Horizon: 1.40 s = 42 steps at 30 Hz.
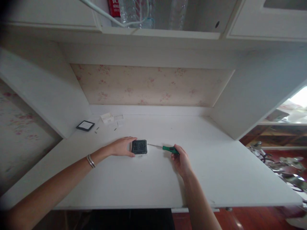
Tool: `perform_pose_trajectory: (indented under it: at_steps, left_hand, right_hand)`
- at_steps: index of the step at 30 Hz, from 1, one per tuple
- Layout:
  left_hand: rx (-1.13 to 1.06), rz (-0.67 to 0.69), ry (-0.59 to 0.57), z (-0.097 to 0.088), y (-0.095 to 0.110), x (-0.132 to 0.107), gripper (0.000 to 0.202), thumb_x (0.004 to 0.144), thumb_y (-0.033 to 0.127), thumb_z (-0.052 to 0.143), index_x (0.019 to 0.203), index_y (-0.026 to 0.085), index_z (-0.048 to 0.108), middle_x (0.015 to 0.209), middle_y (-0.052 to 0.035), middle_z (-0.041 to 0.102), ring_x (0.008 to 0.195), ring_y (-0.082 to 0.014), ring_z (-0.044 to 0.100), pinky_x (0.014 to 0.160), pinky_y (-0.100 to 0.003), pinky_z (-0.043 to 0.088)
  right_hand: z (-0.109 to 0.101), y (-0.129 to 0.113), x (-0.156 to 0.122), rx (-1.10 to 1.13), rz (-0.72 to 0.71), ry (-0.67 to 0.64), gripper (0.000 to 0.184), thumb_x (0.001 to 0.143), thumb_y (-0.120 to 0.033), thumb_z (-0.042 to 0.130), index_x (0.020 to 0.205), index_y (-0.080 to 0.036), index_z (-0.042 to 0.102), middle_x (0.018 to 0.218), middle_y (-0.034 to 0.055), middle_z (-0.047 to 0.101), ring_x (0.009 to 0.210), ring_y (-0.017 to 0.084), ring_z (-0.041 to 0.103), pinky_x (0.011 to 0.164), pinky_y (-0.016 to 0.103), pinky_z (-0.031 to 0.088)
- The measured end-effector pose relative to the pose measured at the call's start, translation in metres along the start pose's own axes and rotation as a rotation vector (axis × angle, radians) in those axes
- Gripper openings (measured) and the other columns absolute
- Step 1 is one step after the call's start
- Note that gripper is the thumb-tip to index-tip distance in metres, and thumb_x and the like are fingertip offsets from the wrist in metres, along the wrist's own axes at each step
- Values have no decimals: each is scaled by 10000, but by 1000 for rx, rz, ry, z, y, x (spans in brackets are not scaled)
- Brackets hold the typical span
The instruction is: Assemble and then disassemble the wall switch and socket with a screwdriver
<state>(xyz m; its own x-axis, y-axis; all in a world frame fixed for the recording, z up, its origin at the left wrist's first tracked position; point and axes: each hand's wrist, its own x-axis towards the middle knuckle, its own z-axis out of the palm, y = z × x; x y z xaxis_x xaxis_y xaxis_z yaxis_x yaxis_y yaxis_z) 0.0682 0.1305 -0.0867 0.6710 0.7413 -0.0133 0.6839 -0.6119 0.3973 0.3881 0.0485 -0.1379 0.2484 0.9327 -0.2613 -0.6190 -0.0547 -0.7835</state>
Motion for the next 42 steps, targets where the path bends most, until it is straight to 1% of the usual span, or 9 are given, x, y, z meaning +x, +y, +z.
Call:
perform_pose_trajectory:
  at_steps: [8, 13, 15, 18, 21, 27, 33, 38, 42]
  left_hand:
    - [7, -94, 20, -1, 2, -1, 962, 559, 628, 708, 1374, 211, 412, 1363, -95, 503, 1221, -299, 490, 1006, -355, 367]
    - [41, -64, 13, -2, 2, 1, 995, 568, 621, 700, 1393, 170, 376, 1397, -121, 457, 1252, -288, 454, 1039, -341, 333]
    - [68, -42, 6, -3, 3, 2, 985, 569, 602, 701, 1385, 153, 383, 1377, -131, 471, 1238, -289, 462, 1032, -330, 340]
    - [106, 8, 11, -4, 8, 6, 945, 546, 550, 721, 1344, 138, 429, 1264, -132, 540, 1144, -289, 519, 985, -319, 381]
    - [112, 43, 20, -3, 12, 8, 927, 502, 528, 742, 1301, 148, 466, 1186, -119, 547, 1060, -276, 542, 941, -309, 412]
    - [101, -25, 23, -3, 13, 8, 672, 489, 557, 742, 1061, 229, 615, 1038, -62, 559, 1001, -255, 528, 886, -311, 432]
    - [44, -86, -3, -1, 6, 12, 801, 425, 596, 753, 1098, 193, 592, 1080, -75, 547, 1008, -255, 525, 881, -310, 431]
    - [55, -56, -23, 1, 4, 17, 833, 364, 576, 784, 1075, 192, 583, 1073, -82, 528, 1029, -276, 509, 905, -325, 420]
    - [50, -77, -34, 2, 6, 19, 858, 344, 562, 794, 1082, 191, 565, 1074, -81, 522, 1035, -282, 508, 911, -328, 416]
  right_hand:
    - [2, -1, -1, -3, -4, 23, 165, 716, -244, 738, 748, -169, 594, 603, -26, 620, 412, 75, 532, 334, 151, 469]
    - [2, -1, -1, -15, -6, 30, 173, 712, -255, 743, 744, -174, 593, 610, -29, 617, 412, 75, 528, 335, 156, 468]
    - [2, -1, -1, -25, -4, 28, 176, 711, -259, 744, 753, -179, 593, 613, -30, 615, 414, 76, 528, 330, 155, 462]
    - [2, -1, -2, -35, -14, 13, 177, 714, -262, 741, 766, -182, 593, 616, -28, 614, 419, 76, 527, 325, 151, 448]
    - [2, -1, -2, -42, -21, -4, 178, 721, -270, 736, 769, -180, 590, 614, -27, 610, 420, 75, 524, 324, 150, 441]
    - [2, -1, -2, -56, -13, -10, 185, 731, -283, 731, 776, -180, 584, 605, -29, 603, 425, 78, 530, 331, 151, 448]
    - [1, -1, -2, -39, -15, -12, 190, 723, -275, 738, 773, -181, 581, 629, -29, 618, 427, 75, 532, 337, 149, 450]
    - [1, -1, -2, -27, -9, -13, 181, 724, -272, 733, 772, -185, 581, 619, -30, 619, 426, 78, 535, 328, 149, 443]
    - [3, -1, -3, -25, -11, -11, 174, 725, -269, 728, 762, -191, 578, 619, -30, 619, 419, 79, 527, 330, 156, 450]
